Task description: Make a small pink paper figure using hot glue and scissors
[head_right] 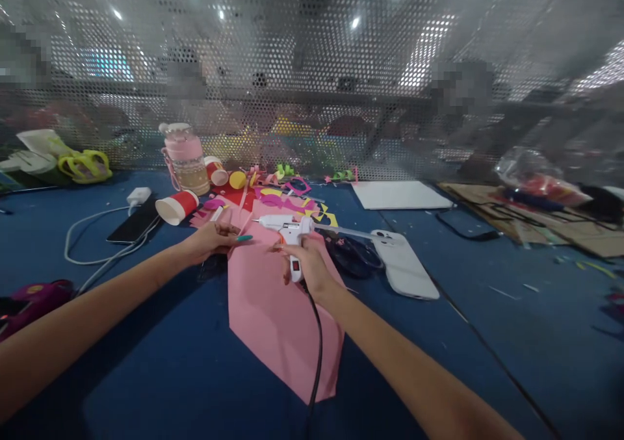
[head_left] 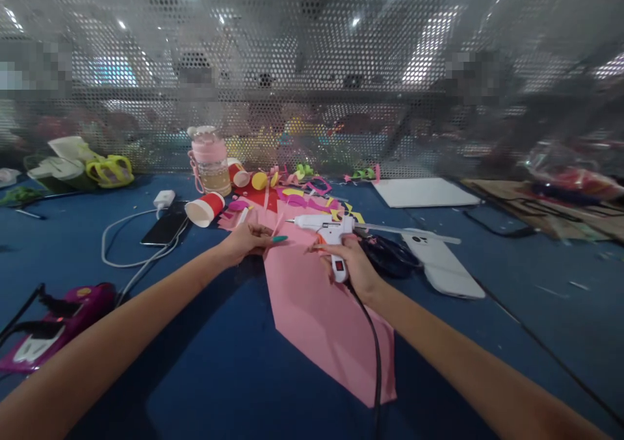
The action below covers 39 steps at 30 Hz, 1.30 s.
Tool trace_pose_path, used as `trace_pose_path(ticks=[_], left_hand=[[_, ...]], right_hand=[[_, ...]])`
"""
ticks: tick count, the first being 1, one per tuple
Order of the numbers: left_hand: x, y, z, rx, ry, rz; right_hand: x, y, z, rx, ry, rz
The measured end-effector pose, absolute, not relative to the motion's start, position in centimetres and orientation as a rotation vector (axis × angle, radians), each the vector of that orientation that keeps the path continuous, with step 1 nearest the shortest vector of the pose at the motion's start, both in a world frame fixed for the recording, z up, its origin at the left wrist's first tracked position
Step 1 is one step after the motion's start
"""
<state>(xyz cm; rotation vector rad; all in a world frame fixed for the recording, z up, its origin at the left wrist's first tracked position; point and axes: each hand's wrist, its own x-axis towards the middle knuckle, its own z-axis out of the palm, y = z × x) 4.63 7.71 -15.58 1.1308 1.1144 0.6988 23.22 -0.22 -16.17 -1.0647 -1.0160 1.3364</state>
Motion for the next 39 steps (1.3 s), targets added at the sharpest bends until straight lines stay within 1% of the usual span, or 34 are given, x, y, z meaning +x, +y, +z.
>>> trace_pose_path(ticks=[3, 6, 9, 12, 18, 24, 32, 39], left_hand=[[4.5, 7.8, -15.4, 1.200, 1.106, 0.593], [4.3, 7.9, -15.3, 1.265, 1.081, 0.491], [4.0, 8.0, -15.4, 1.287, 1.049, 0.463], [3.9, 8.1, -15.5, 1.274, 1.020, 0.436], [3.9, 8.2, -15.5, 1.240, 0.983, 0.436], [3.9, 8.3, -15.6, 1.238, 0.964, 0.422], [4.0, 8.2, -15.7, 1.235, 0.970, 0.443], [3.3, 8.7, -15.6, 1.227, 0.888, 0.398]], right_hand=[[23.1, -0.5, -16.3, -1.035, -0.997, 1.362], [23.0, -0.7, -16.2, -1.099, -1.039, 1.347], [22.8, -0.9, -16.0, -1.210, -1.077, 1.305], [22.6, -1.2, -15.6, -1.266, -1.013, 1.346], [22.0, -1.6, -15.0, -1.265, -1.006, 1.413], [21.9, -1.4, -15.6, -1.302, -1.019, 1.402], [21.8, -1.0, -16.6, -1.240, -0.985, 1.389], [21.6, -1.2, -16.3, -1.236, -0.896, 1.380]])
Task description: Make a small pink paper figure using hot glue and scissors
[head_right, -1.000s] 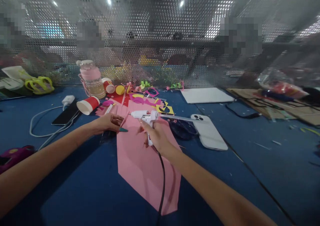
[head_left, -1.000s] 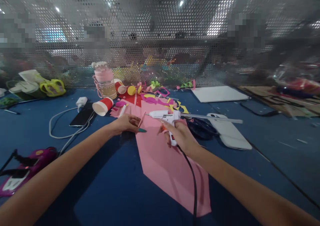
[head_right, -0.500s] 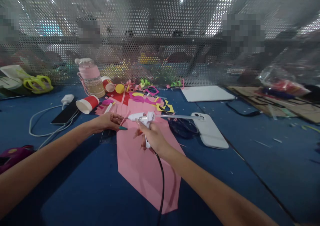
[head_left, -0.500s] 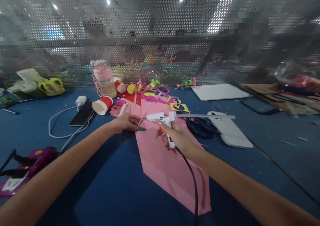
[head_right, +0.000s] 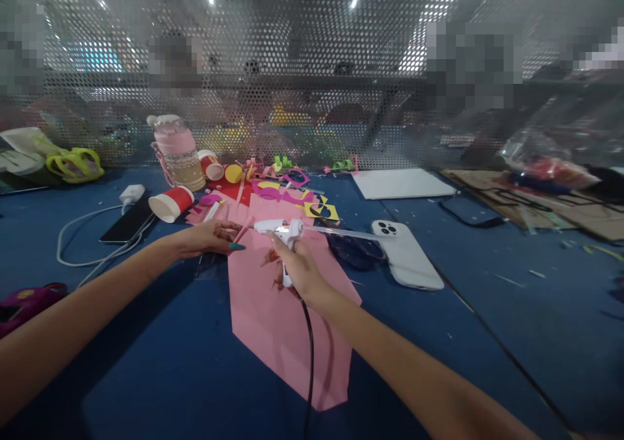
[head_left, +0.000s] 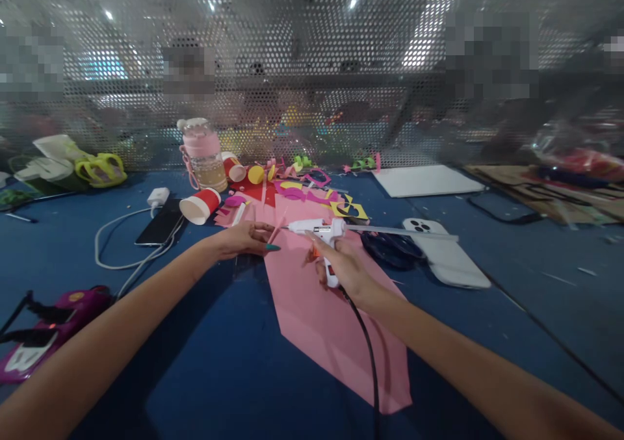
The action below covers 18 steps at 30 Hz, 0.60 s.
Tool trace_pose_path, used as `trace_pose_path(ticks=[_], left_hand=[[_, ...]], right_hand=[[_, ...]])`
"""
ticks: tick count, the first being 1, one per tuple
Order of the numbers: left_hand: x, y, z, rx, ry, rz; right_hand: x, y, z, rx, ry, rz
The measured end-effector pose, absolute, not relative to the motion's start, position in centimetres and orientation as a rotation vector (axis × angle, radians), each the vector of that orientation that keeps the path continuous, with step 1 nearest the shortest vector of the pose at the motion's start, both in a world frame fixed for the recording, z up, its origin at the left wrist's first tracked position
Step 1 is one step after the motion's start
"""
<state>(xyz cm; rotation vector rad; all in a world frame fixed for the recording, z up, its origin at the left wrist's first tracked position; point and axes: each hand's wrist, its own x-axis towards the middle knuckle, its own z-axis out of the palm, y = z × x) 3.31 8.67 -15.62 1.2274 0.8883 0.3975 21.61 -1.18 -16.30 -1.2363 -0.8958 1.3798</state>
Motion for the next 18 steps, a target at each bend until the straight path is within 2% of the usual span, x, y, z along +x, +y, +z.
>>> trace_pose_path(ticks=[5, 12, 18], left_hand=[[4.2, 8.3, -15.1, 1.334, 0.987, 0.386], [6.1, 8.4, -16.2, 1.782, 1.332, 0.611], [5.5, 9.0, -15.8, 1.606, 1.294, 0.571]], right_hand=[[21.3, -1.2, -16.6, -1.160, -0.830, 1.325], [20.8, -1.7, -16.5, -1.181, -0.843, 1.269], [20.7, -1.7, -16.1, -1.191, -0.780, 1.241]])
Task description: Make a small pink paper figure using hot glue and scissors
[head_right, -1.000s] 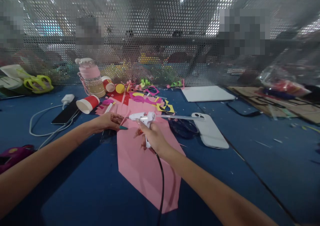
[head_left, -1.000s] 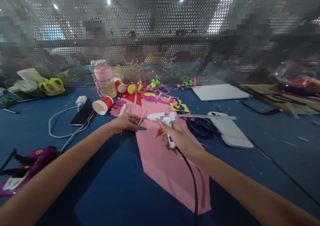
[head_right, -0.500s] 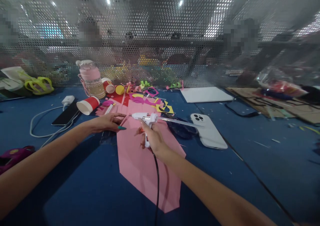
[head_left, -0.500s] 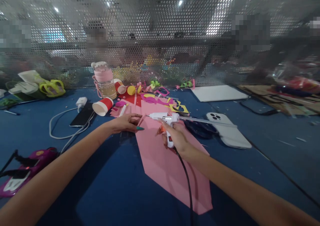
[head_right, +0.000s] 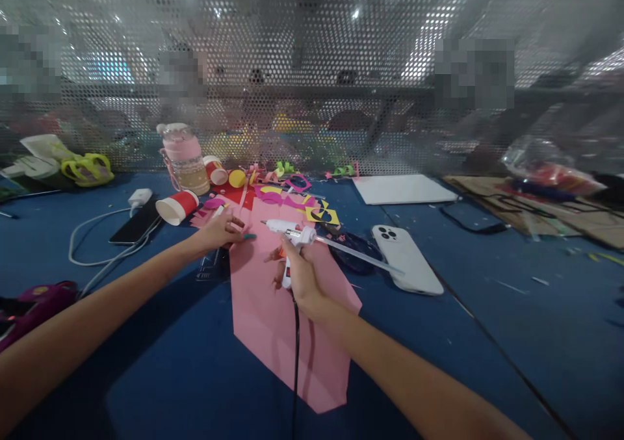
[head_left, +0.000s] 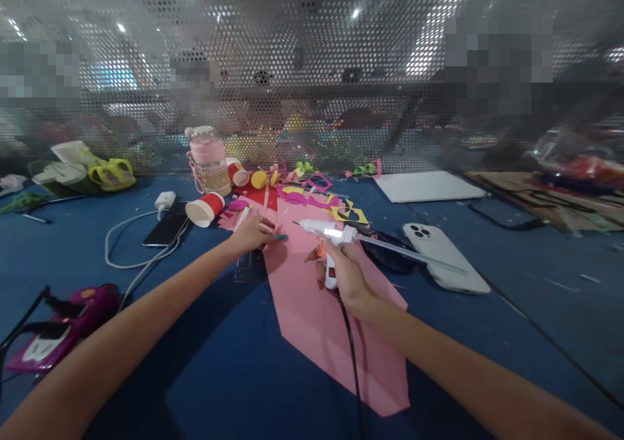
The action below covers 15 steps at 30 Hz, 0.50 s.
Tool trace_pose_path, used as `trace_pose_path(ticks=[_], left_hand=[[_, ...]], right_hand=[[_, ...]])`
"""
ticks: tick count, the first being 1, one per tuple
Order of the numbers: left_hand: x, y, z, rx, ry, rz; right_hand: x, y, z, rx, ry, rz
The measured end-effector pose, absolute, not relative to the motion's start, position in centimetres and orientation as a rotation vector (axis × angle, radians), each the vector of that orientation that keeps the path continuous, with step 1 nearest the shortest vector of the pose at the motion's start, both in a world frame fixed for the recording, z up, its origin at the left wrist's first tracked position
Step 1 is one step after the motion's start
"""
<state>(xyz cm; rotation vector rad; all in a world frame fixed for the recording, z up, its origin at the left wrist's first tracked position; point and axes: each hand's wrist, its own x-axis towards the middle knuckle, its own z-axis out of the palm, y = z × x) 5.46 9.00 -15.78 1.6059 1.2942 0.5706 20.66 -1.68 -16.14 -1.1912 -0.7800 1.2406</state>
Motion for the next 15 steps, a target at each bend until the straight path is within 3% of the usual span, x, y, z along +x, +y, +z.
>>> trace_pose_path(ticks=[15], left_hand=[[5.0, 8.6, -15.4, 1.915, 1.184, 0.688]], right_hand=[[20.7, -1.5, -16.4, -1.118, -0.731, 1.267]])
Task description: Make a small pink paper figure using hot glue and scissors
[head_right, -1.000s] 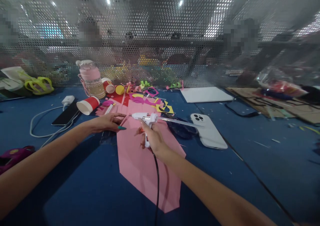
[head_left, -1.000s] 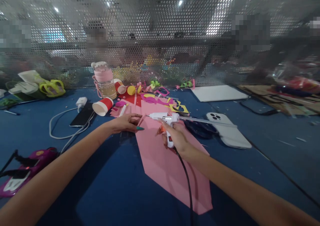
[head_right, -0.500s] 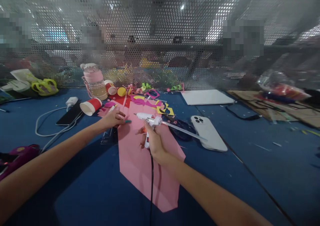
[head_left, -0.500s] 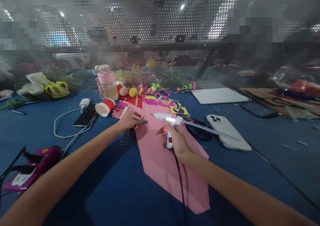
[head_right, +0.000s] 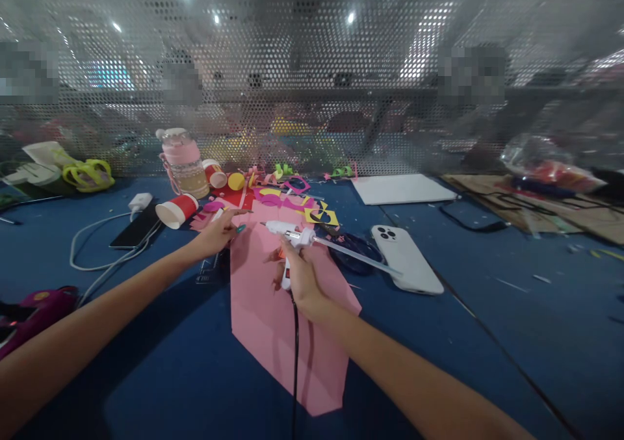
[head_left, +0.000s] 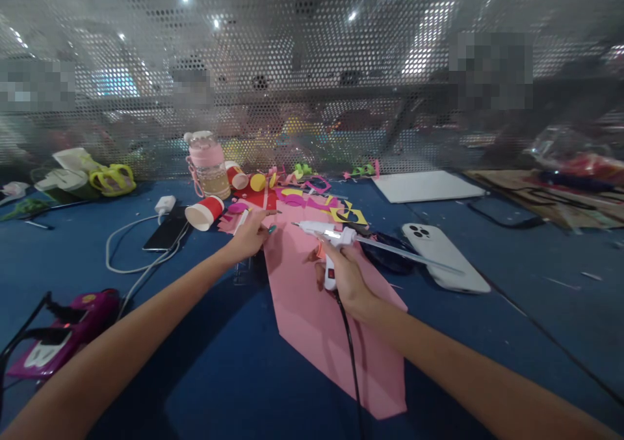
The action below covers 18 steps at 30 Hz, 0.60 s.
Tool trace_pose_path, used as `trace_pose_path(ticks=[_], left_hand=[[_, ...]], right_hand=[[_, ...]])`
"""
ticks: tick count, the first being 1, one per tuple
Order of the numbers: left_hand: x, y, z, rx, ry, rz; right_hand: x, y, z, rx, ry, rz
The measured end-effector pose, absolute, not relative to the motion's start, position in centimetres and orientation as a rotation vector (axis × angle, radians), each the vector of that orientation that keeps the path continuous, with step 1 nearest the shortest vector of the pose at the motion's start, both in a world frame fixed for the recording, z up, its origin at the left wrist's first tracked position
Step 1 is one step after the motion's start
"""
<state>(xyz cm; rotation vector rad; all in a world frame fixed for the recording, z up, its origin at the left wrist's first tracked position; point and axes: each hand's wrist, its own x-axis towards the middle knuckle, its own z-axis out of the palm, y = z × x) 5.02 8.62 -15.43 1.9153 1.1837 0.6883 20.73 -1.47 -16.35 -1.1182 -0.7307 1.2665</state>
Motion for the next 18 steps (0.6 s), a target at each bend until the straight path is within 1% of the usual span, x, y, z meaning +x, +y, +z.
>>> trace_pose_path(ticks=[4, 10, 14, 18], left_hand=[[5.3, 8.5, -15.8, 1.936, 1.224, 0.711], [5.5, 8.6, -14.9, 1.704, 1.324, 0.644], [4.9, 9.0, -14.3, 1.468, 1.303, 0.657], [4.4, 9.3, -14.3, 1.410, 1.257, 0.649]], right_hand=[[20.7, -1.4, -16.4, -1.126, -0.698, 1.212], [20.6, -1.3, -16.3, -1.134, -0.689, 1.195], [20.7, -1.3, -16.5, -1.116, -0.689, 1.233], [20.7, -1.4, -16.4, -1.126, -0.703, 1.248]])
